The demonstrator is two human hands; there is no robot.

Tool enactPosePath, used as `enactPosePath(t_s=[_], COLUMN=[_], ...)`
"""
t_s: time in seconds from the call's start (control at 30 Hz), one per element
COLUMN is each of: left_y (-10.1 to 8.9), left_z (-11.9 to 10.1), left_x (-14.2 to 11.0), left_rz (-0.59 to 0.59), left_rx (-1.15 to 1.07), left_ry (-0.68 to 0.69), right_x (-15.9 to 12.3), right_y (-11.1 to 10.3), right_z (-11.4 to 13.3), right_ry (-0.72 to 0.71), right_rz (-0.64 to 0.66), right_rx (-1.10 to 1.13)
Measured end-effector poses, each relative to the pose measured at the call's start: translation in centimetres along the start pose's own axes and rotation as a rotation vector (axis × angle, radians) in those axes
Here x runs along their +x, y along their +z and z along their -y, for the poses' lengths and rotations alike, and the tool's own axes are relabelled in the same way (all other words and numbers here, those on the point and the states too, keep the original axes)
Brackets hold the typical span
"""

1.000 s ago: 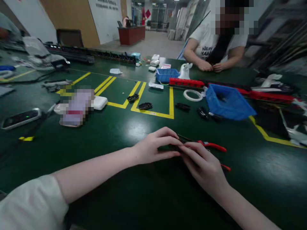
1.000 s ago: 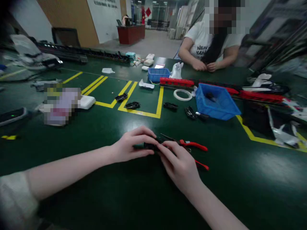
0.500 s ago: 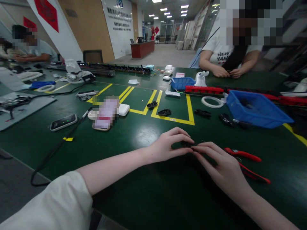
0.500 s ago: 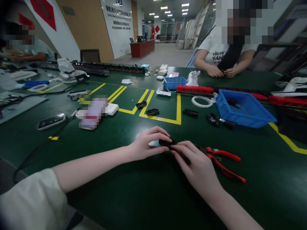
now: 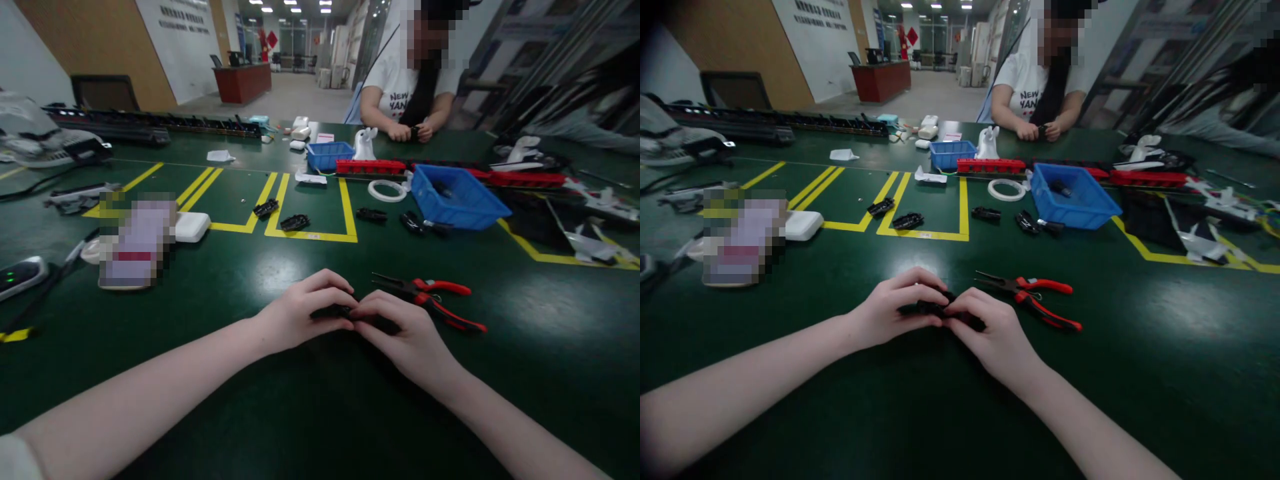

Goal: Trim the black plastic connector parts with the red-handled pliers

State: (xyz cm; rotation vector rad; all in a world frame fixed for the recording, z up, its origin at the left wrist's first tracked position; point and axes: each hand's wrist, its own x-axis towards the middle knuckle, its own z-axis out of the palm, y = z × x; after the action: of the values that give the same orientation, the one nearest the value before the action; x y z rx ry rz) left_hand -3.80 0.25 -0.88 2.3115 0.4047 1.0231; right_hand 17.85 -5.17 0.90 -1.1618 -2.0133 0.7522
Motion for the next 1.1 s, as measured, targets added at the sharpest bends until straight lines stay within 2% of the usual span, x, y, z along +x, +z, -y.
enactPosePath(t_s=[0.17,0.47,0.67,0.93,1.1], left_y=[0.2,0.0,0.1,0.0,0.1], left_z=[-0.3,-0.8,-1.0,-1.2,-1.0], left_x=[-0.1,0.0,-0.1,-0.1,-0.1], left_rz=[0.085,0.143,0.149,0.196,0.12], left_rx=[0.077,0.203,0.273,0.436,0.344], left_ry=[0.024,0.092,0.128,0.195,0.118], right_x=[-0.1,0.1,-0.1,-0.3,-0.5], right_y=[-0.1,-0.2,0.2,1.2,1.1], right_z=[-0.3,-0.3,0.7,0.8,0.4], right_ry=[0.105,0.167,0.222,0.281,0.199], right_rz=[0.049,0.081,0.06,-0.031,-0.058], right_rx=[0.018,0.015,-0.127,-0.146,-0.092])
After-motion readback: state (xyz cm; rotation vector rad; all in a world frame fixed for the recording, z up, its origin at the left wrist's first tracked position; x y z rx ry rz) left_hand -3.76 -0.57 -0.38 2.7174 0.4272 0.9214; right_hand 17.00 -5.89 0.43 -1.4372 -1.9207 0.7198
